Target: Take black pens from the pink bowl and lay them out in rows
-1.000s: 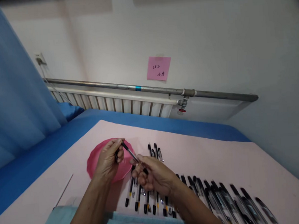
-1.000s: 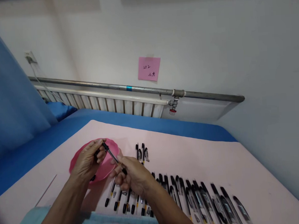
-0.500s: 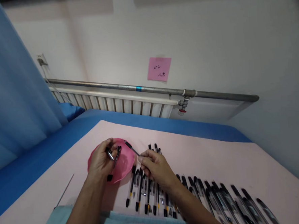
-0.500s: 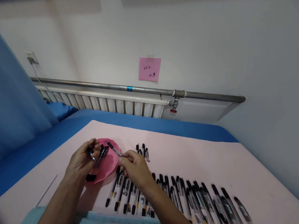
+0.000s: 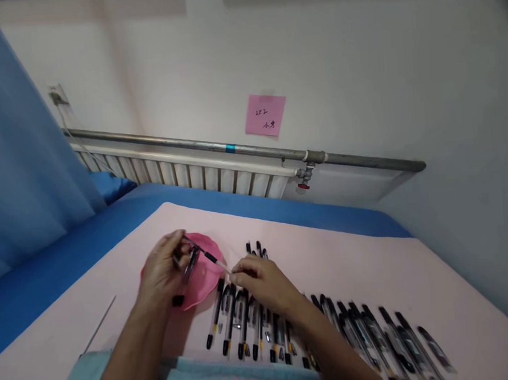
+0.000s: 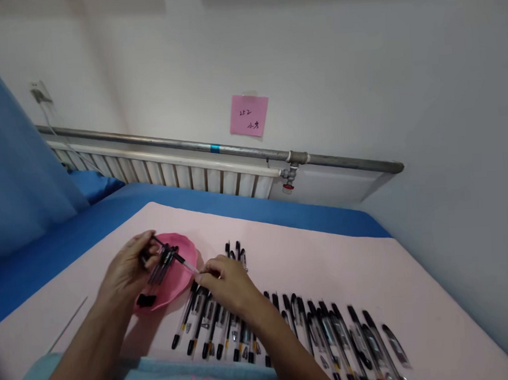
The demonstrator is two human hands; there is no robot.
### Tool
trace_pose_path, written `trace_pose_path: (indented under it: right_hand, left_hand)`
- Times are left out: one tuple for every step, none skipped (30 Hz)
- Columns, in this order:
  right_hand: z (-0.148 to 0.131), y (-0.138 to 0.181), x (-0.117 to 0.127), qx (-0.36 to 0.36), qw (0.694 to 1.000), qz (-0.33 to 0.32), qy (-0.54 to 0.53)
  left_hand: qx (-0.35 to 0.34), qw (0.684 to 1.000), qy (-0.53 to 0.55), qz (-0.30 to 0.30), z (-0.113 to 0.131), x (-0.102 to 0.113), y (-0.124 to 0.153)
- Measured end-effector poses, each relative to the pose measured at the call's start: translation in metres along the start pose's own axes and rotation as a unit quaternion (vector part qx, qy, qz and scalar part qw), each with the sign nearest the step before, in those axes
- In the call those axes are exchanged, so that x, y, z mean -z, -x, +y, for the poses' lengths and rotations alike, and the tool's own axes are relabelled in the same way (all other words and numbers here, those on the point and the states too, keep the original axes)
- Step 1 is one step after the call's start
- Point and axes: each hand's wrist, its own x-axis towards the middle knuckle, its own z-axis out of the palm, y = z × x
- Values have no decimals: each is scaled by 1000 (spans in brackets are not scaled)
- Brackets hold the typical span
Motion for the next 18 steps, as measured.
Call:
trace_pose_path:
  right_hand:
    - [2, 0, 8, 19, 997, 19, 68]
    - [5, 0, 17, 23, 990, 42, 130]
    - [9, 0, 27, 12, 981, 68, 184]
    - [14, 0, 36, -16, 969, 95, 227]
    - [20, -1, 45, -51, 958, 117, 257]
    - [26, -1, 52, -87, 948, 130, 276]
    - [33, -2, 58, -119, 941, 136, 285]
    - [41, -4, 62, -146, 937, 137, 285]
    - [49, -5, 64, -167, 935, 135, 282]
    - [57, -7, 64, -181, 934, 133, 277]
    - [64, -9, 63, -189, 934, 130, 274]
    - [71, -10, 61, -198, 933, 128, 271]
    - [76, -12, 58, -206, 933, 125, 267]
    - [81, -13, 55, -213, 933, 122, 263]
    - [84, -14, 52, -219, 933, 119, 260]
    - [87, -15, 50, -223, 933, 116, 257]
    - [88, -16, 48, -227, 933, 114, 256]
    - [88, -17, 46, -228, 933, 112, 256]
  left_hand:
    - [-14, 999, 14, 25, 5, 4, -3]
    - [-30, 997, 36, 65, 10, 7, -5]
    - [-33, 994, 56, 89, 15, 9, -7]
    - [-36, 991, 68, 106, 19, 11, -8]
    - [-36, 990, 75, 116, 21, 12, -8]
    - [-32, 989, 77, 120, 22, 11, -7]
    - [-26, 990, 74, 120, 21, 9, -5]
    - [-16, 991, 69, 116, 19, 7, -4]
    - [-4, 992, 64, 110, 16, 3, -2]
    - [7, 993, 59, 101, 12, 0, 0]
    - [17, 994, 55, 91, 8, -3, 2]
    - [27, 995, 50, 81, 3, -6, 3]
    - [34, 996, 44, 71, -1, -8, 4]
    - [40, 997, 38, 62, -4, -9, 5]
    - [45, 997, 31, 51, -7, -10, 5]
    - [48, 998, 26, 41, -9, -10, 5]
    - [50, 998, 23, 34, -10, -11, 6]
    - [52, 998, 20, 34, -11, -11, 6]
